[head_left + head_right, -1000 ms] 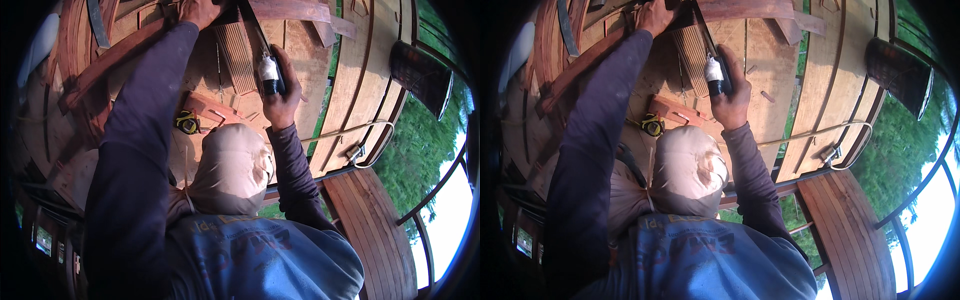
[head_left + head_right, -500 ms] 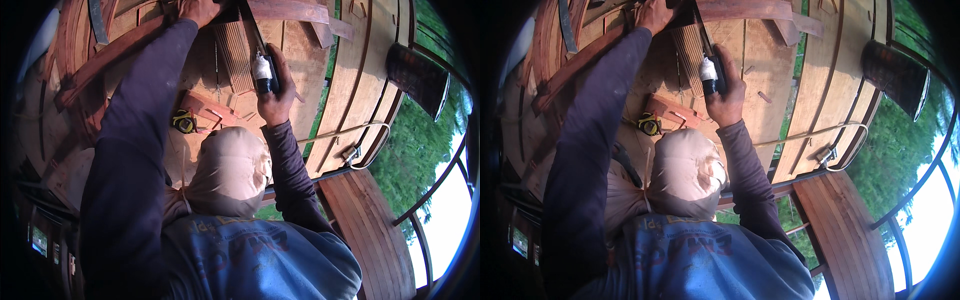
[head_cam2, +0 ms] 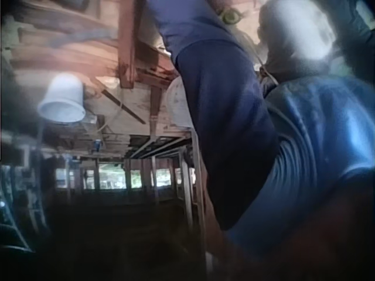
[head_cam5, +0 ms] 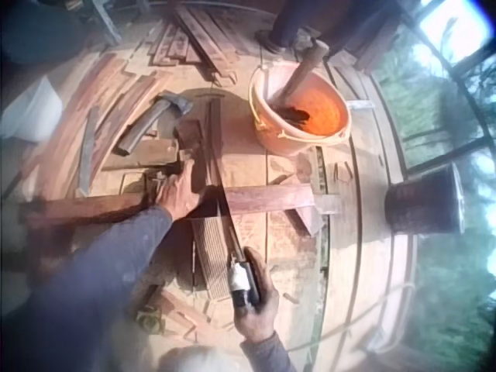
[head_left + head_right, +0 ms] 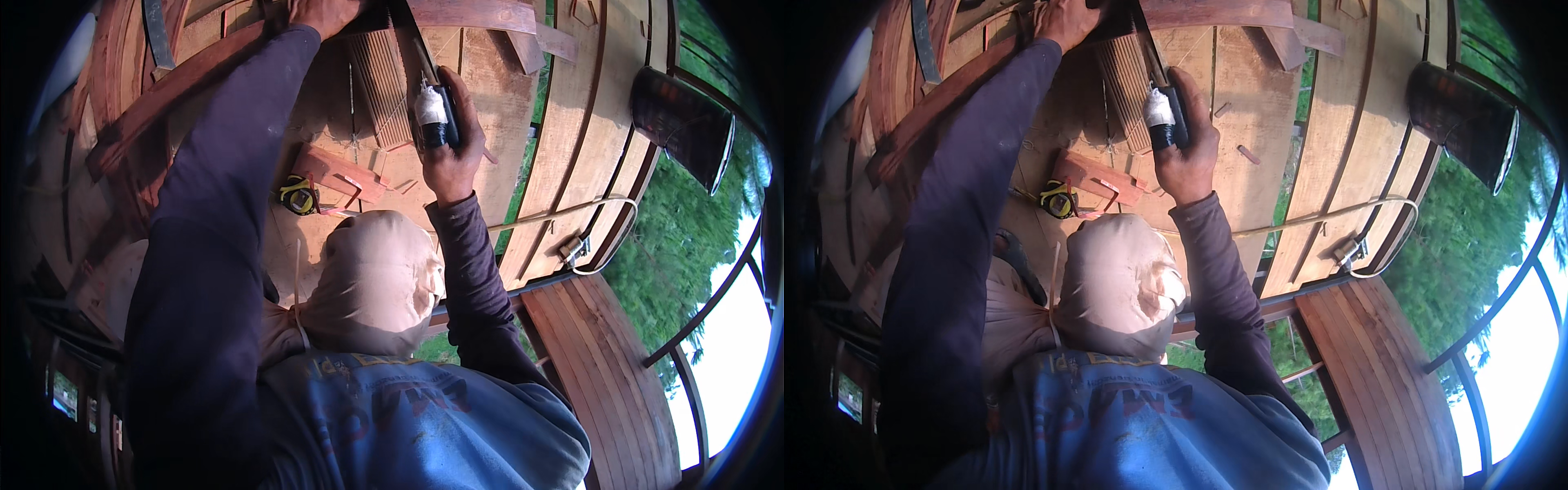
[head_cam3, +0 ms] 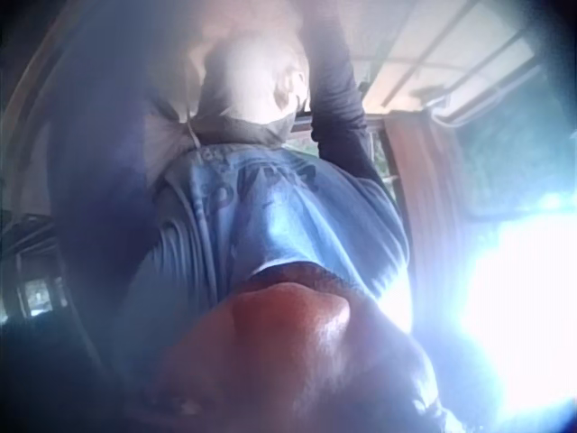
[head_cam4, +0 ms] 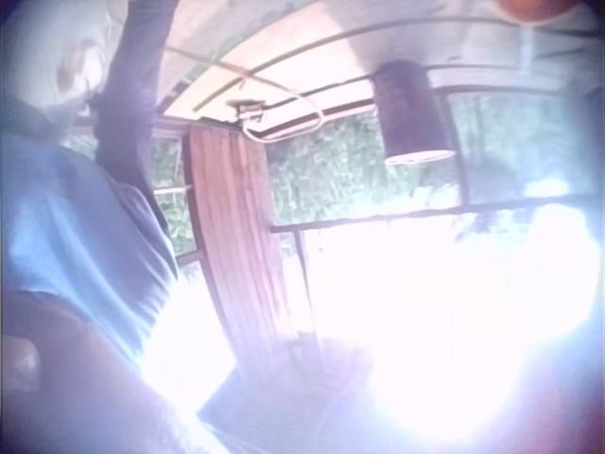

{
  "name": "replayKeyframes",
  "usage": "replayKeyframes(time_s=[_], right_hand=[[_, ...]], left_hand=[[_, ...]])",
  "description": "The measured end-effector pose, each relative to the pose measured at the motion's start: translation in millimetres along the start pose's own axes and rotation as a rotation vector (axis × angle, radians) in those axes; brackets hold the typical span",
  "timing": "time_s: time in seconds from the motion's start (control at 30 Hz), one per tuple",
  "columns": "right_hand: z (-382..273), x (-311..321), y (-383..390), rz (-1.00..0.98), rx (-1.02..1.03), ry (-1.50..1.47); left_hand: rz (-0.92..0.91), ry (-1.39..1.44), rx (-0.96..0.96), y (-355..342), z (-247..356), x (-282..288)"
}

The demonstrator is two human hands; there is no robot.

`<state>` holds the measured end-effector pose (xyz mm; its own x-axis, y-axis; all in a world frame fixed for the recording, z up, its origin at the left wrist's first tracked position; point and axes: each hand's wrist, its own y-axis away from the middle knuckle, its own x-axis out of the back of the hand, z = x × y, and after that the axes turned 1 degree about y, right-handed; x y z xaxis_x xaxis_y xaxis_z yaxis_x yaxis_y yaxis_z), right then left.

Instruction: The person measures and marks a wooden plank with a tape measure and pencil, then uses a hand saw to cut the plank. The person handles the plank and saw throughout the process.

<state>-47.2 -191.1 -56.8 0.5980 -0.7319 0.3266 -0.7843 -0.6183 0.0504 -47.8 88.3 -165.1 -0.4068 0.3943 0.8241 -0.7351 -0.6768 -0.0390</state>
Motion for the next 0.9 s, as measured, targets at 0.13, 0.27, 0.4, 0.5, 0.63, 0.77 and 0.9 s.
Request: replayKeyframes(time_s=[0.13, 0.27, 0.4, 0.5, 0.63, 0.77, 0.9], right_hand=[[-48.9, 40.1, 82.8, -0.019, -0.134, 0.063], [-49.6, 48.1, 86.5, -0.001, 0.009, 0.030], [2.7, 1.8, -5.2, 0.001, -0.011, 0.005], [-2.4, 3.8, 8.2, -0.011, -0.004, 0.077], [-60.1, 52.9, 105.8, 0.021, -0.077, 0.055], [-50.4, 43.0, 78.8, 0.018, -0.102, 0.046], [1.4, -4.5, -3.8, 0.004, -0.014, 0.043]], left_hand=[[-0.054, 0.014, 0.002, -3.6, 3.4, 3.3], [-0.024, -0.059, 0.019, -1.1, 1.6, -4.0], [-0.002, -0.041, -0.012, -1.2, -1.6, -4.8], [0.002, -0.034, 0.006, -1.4, 2.4, 0.2], [-0.127, -0.015, 0.092, -3.1, 5.5, 5.2], [-0.034, -0.003, 0.006, -2.1, 2.3, -1.2], [0.009, -0.087, -0.009, -1.4, 1.7, 0.3]])
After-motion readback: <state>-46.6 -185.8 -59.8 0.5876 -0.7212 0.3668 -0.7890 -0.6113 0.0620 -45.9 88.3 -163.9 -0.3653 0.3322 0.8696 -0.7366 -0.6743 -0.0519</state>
